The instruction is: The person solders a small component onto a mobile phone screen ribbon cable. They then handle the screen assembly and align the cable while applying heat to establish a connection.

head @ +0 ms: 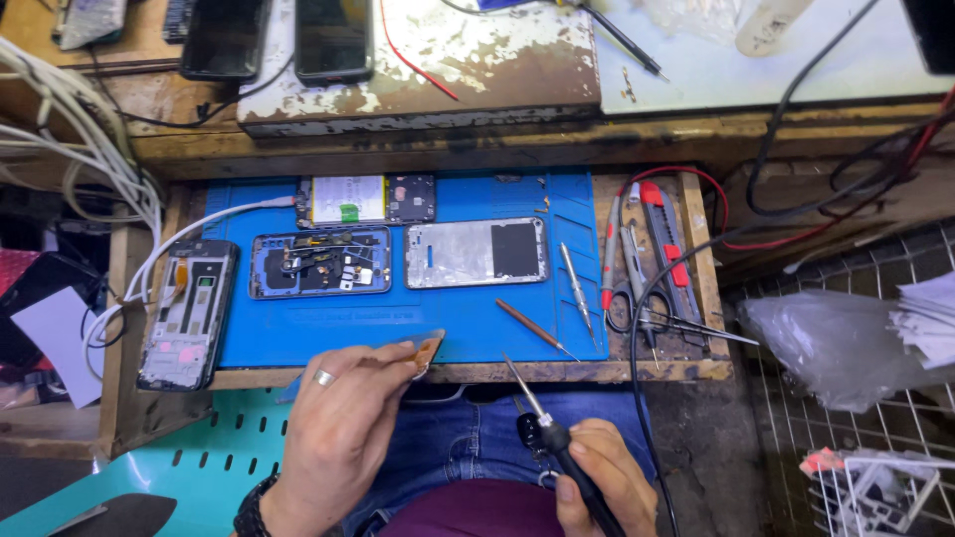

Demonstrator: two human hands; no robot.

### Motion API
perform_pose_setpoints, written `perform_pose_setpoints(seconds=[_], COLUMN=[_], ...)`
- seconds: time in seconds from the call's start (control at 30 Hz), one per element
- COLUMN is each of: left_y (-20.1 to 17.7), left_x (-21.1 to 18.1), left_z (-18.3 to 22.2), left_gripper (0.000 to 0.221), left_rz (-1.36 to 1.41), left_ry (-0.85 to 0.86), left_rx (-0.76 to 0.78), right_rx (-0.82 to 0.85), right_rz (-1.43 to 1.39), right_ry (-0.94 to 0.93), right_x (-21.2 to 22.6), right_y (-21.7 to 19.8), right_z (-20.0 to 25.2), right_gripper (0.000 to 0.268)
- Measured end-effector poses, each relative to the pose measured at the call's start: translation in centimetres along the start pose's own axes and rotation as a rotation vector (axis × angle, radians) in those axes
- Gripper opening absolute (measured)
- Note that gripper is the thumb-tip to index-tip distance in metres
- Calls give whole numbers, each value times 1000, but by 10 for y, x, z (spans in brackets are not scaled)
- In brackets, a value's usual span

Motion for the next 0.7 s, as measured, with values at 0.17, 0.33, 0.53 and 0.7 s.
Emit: perform_pose_setpoints(seconds=[0.17, 0.33, 0.53, 0.7], left_y=[-17, -16, -9, -15], left_x=[16, 32, 37, 26], left_z=[-10, -21, -28, -34], left_gripper=[22, 19, 14, 16], left_rz=[81, 232, 252, 145], left_ry=[-91, -113, -36, 69], left_rx=[-19, 54, 145, 137], right_rx=[17, 20, 48, 12], right_rz=[-31, -5, -50, -48], right_ry=[-25, -10, -56, 41], right_x=[-13, -24, -31, -25], right_y=[-4, -12, -19, -21], right_z=[10, 24, 24, 18], right_gripper=[34, 36, 37, 36])
Point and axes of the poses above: each hand's wrist, its own z-axis away from the middle knuckle, its own y-axis out of the palm, x = y × z, the point moved 6 cm from there along -z, towards the middle knuckle, and after that the axes turned 2 degrees about y, right-handed, at the moved point
